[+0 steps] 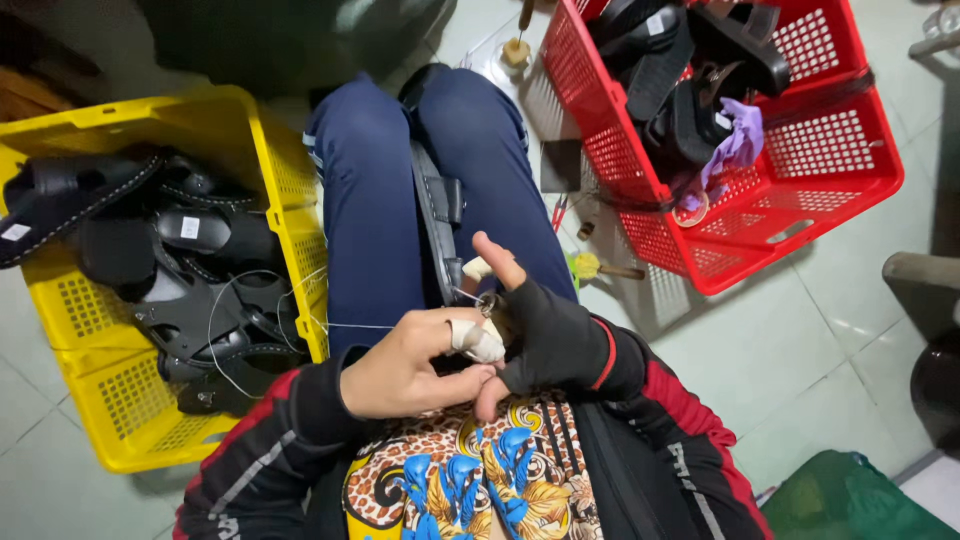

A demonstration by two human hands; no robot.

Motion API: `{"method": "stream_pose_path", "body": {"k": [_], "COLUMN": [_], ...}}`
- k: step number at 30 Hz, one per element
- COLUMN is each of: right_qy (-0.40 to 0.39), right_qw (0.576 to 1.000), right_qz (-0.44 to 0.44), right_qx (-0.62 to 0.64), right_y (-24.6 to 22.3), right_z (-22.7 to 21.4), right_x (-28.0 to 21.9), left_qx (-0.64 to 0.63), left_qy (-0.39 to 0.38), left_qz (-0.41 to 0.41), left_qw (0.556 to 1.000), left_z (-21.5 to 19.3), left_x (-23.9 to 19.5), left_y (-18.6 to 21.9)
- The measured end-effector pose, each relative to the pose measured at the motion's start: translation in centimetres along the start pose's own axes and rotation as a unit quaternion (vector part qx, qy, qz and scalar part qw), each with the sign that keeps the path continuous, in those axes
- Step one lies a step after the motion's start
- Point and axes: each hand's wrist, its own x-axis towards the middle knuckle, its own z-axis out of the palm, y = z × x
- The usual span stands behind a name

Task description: The person sits on the floor and sews a black sandal using a needle and white thread. They hold the sandal between their legs and pull the thread through the sole repeatedly. The person then uses a pair of red scissors to cut the thread.

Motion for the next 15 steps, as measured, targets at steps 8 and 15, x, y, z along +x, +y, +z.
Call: {"method": "stream_pose_path", "body": {"k": [8,15], "right_qy": [0.092,0.216], "right_qw": [0.958,0.855], "right_qz": [-0.148,-0.251], "right_qx": [-0.229,-0.4], "right_y": [5.5,8.7], "right_z": [-0.9,-0.3], "right_x": [-0.3,-1.2], "left_qx": [-0.079,0.001], "left_qy": [0.122,0.25], "left_qz": [-0.074,-0.084], "left_qw": [0.987,0.965], "left_z": [2.0,3.6], "left_x": [0.3,0.3], "left_y": [-0.9,-2.7]}}
